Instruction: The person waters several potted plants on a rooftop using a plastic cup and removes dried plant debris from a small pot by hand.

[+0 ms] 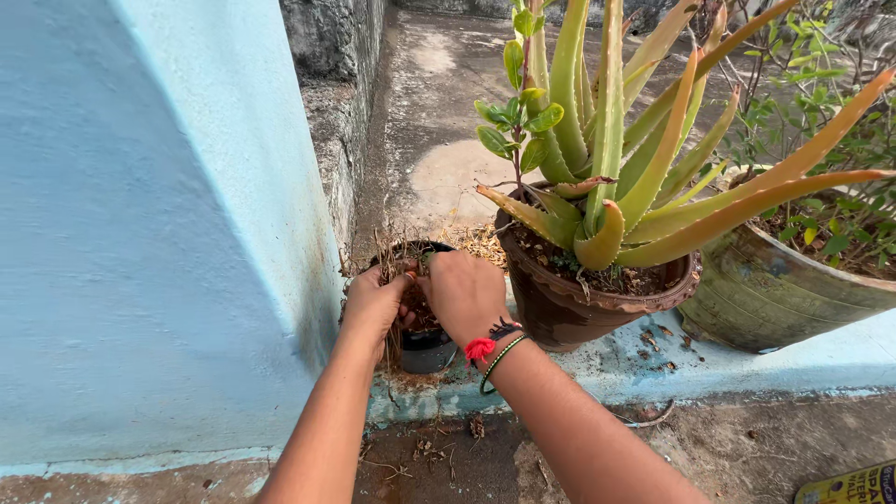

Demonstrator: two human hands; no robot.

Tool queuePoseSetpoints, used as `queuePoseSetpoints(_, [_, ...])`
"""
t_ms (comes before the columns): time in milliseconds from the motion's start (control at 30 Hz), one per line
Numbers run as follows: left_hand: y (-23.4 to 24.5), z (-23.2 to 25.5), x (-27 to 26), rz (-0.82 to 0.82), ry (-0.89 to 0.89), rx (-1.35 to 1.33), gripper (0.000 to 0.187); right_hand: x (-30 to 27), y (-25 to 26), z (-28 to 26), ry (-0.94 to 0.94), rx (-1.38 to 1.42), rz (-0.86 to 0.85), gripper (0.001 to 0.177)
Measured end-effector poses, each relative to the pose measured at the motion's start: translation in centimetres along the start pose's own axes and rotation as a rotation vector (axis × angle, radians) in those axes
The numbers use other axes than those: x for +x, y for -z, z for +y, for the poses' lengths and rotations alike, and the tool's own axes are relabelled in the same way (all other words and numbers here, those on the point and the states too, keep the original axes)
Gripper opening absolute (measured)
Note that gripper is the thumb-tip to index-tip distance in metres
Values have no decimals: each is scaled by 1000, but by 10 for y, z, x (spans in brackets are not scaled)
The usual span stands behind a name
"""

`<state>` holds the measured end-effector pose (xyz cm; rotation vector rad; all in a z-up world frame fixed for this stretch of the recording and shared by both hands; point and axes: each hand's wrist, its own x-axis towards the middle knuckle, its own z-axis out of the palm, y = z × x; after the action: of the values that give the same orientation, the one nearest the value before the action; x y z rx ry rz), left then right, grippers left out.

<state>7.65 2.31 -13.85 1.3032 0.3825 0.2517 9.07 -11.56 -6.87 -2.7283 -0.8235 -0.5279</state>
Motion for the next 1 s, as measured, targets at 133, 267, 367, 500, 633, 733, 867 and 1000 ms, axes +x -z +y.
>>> queuePoseSetpoints(133, [-5,4,12,126,-60,42,59,24,5,-1,106,36,79,31])
queuePoseSetpoints(267, [1,8,13,146,-70,101,69,35,7,0,-1,61,-21,19])
queuePoseSetpoints(367, [8,17,8,170,-58,223,70,30,18,15,-28,210,49,24])
queuePoseSetpoints(500, [18,47,-11,148,-32,471,67,35,46,32,-211,484,-83,18])
queuePoseSetpoints(633, [17,76,-32,239,-144,574,29,35,55,46,-347,555,-204,15])
queuePoseSetpoints(733, [17,82,-37,226,-166,586,22,31,42,46,-312,481,-398,14])
queuePoseSetpoints(867, [20,71,-28,193,-120,587,23,18,21,35,-232,409,-217,18])
queuePoseSetpoints(1000, [23,60,-24,190,-79,581,24,12,16,25,78,576,-115,41])
